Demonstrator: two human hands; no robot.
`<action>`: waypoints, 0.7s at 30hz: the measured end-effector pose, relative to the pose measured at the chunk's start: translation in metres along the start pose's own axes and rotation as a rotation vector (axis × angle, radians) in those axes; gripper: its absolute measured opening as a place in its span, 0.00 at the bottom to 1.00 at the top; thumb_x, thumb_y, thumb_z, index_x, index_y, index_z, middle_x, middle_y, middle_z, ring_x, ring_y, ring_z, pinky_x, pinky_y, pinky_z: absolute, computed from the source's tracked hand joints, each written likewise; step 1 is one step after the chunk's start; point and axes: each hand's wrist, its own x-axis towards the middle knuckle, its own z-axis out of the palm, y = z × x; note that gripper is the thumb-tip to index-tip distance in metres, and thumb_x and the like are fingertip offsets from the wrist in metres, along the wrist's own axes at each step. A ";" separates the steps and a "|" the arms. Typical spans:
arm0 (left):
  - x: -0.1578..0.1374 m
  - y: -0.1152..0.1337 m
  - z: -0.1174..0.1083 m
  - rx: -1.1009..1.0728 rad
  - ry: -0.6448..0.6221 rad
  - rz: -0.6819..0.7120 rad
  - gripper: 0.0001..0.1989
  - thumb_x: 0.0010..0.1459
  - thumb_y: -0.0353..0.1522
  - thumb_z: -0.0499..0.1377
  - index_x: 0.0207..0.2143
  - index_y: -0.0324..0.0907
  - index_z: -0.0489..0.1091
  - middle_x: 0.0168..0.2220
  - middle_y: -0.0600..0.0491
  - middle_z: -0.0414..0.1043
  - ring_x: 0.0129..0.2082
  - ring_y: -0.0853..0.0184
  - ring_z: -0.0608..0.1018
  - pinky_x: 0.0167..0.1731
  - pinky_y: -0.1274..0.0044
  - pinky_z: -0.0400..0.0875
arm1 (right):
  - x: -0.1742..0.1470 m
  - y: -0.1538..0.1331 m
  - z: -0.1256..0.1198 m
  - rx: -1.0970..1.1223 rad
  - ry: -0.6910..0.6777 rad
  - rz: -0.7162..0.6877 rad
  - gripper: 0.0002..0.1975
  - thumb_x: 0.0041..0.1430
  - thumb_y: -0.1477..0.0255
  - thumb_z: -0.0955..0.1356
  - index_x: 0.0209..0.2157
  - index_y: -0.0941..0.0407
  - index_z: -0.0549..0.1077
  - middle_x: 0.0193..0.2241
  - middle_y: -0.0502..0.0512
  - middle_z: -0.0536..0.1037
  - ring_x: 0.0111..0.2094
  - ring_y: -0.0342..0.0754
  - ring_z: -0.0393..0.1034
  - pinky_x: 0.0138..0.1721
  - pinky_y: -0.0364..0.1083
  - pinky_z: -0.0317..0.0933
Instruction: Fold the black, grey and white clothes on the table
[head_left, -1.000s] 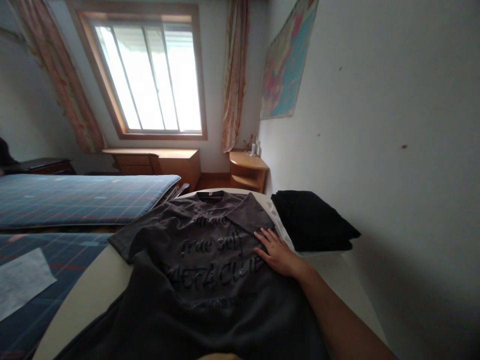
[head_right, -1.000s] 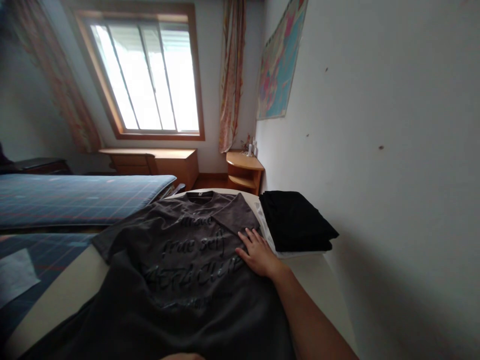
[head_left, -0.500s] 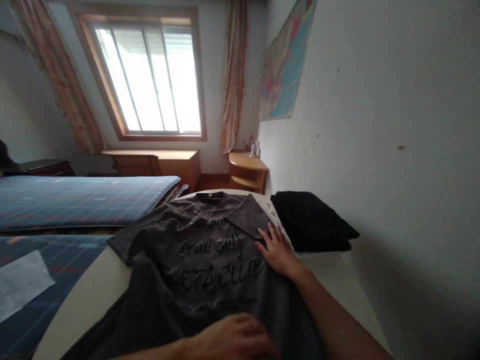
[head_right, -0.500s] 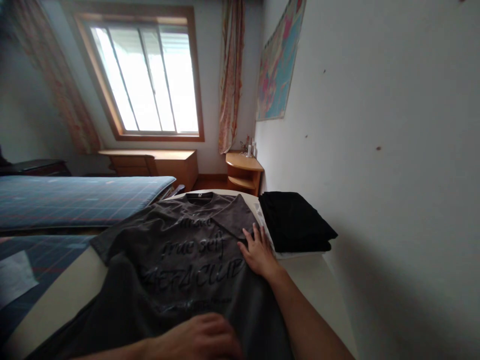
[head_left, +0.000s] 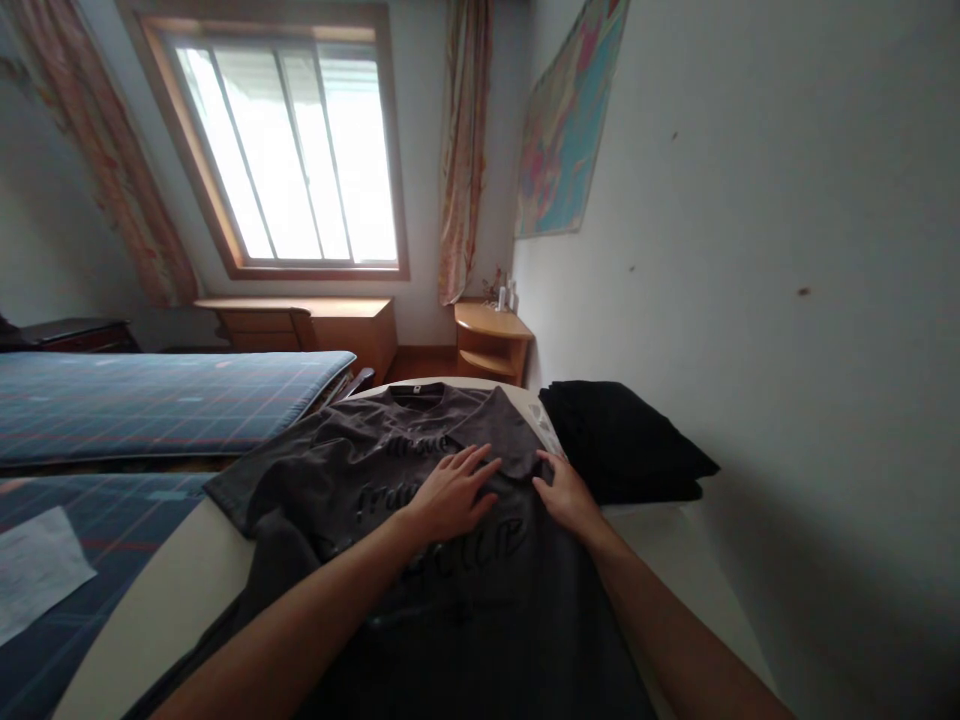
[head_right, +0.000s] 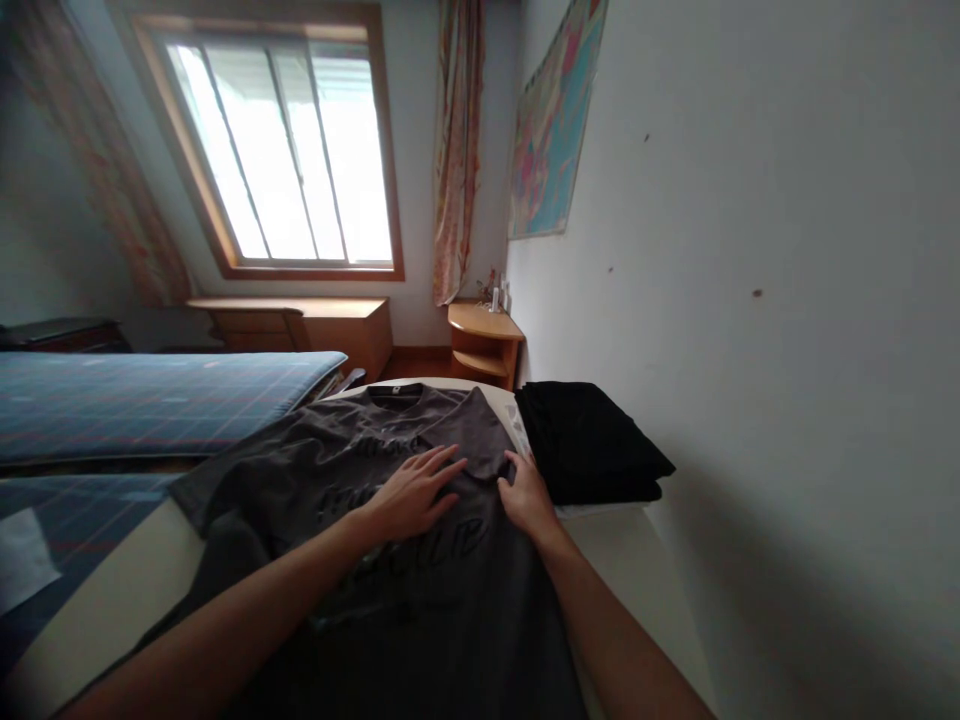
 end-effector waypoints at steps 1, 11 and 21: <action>0.006 -0.004 0.003 -0.003 -0.021 0.004 0.28 0.67 0.43 0.51 0.67 0.48 0.56 0.70 0.47 0.50 0.68 0.53 0.55 0.64 0.59 0.54 | 0.001 0.001 -0.001 0.052 -0.015 0.004 0.28 0.55 0.71 0.64 0.59 0.61 0.69 0.58 0.65 0.71 0.61 0.56 0.64 0.63 0.54 0.57; 0.012 -0.018 0.025 -0.102 -0.001 -0.039 0.25 0.67 0.44 0.51 0.63 0.47 0.62 0.68 0.49 0.56 0.68 0.55 0.56 0.66 0.60 0.51 | 0.004 -0.017 -0.009 0.187 -0.036 0.025 0.33 0.52 0.77 0.63 0.61 0.65 0.66 0.62 0.64 0.67 0.63 0.53 0.61 0.66 0.52 0.52; 0.017 -0.028 0.026 -0.363 0.246 -0.154 0.24 0.70 0.39 0.46 0.65 0.44 0.59 0.60 0.47 0.69 0.59 0.60 0.70 0.60 0.65 0.63 | -0.036 -0.067 -0.003 0.068 -0.361 -0.477 0.36 0.52 0.86 0.58 0.64 0.57 0.64 0.67 0.58 0.59 0.67 0.49 0.53 0.68 0.55 0.49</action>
